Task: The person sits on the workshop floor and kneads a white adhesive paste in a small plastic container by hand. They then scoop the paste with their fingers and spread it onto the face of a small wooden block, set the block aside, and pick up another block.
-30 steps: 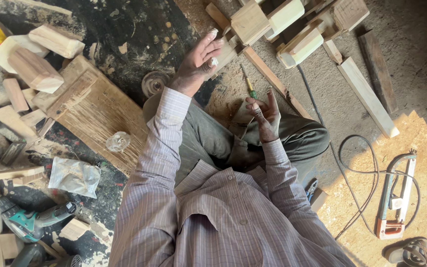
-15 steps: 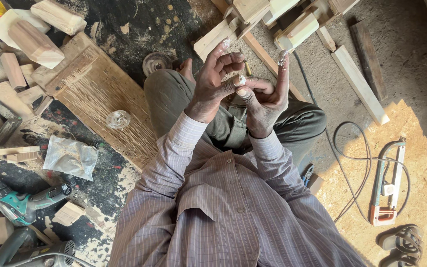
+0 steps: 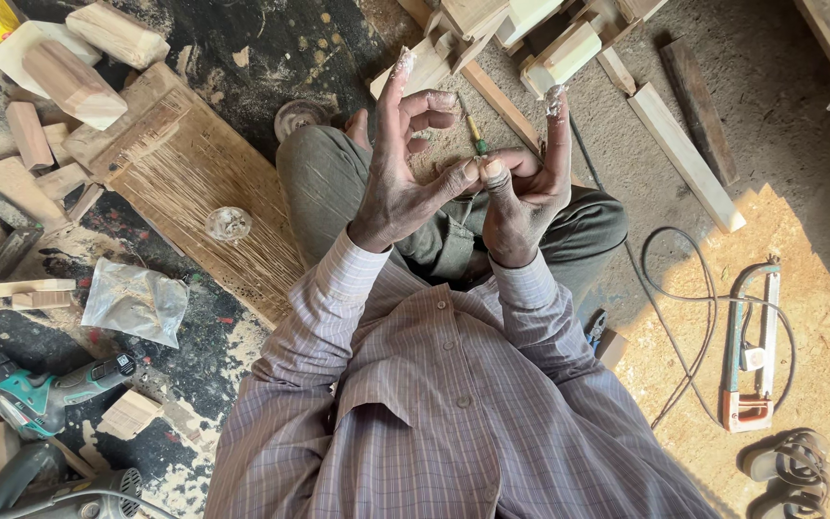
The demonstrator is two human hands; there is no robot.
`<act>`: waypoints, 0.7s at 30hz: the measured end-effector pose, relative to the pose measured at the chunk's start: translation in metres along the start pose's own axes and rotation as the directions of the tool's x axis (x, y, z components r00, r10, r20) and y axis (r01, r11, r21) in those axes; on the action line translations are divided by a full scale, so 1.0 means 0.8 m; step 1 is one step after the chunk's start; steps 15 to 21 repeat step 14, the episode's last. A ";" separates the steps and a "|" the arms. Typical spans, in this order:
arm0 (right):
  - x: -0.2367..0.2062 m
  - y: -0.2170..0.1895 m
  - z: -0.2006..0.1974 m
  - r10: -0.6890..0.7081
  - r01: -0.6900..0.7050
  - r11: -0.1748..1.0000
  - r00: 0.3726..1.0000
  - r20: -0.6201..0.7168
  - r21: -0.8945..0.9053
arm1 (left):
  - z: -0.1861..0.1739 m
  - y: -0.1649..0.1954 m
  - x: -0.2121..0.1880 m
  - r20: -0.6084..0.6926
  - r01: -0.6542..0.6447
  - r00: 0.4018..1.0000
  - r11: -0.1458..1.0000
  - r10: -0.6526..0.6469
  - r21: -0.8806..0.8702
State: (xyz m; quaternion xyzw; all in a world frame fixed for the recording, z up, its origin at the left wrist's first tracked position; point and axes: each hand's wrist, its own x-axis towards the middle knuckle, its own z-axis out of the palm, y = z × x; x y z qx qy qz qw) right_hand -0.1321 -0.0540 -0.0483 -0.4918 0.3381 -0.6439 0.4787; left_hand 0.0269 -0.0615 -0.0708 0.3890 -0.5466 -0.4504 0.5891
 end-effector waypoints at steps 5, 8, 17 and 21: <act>-0.005 -0.004 -0.007 0.034 -0.035 0.999 0.999 -0.034 -0.036 | 0.004 0.012 -0.006 -0.004 -0.109 0.994 0.981 0.111 0.160; 0.001 0.000 -0.014 0.097 -0.094 0.994 0.994 -0.053 0.054 | 0.015 0.006 -0.011 0.024 -0.153 0.988 0.971 0.151 0.183; -0.002 0.003 -0.037 0.289 -0.326 0.863 0.945 0.152 0.385 | 0.026 -0.030 -0.040 0.039 -0.085 0.995 0.995 0.087 -0.048; -0.002 0.003 -0.037 0.289 -0.326 0.863 0.945 0.152 0.385 | 0.026 -0.030 -0.040 0.039 -0.085 0.995 0.995 0.087 -0.048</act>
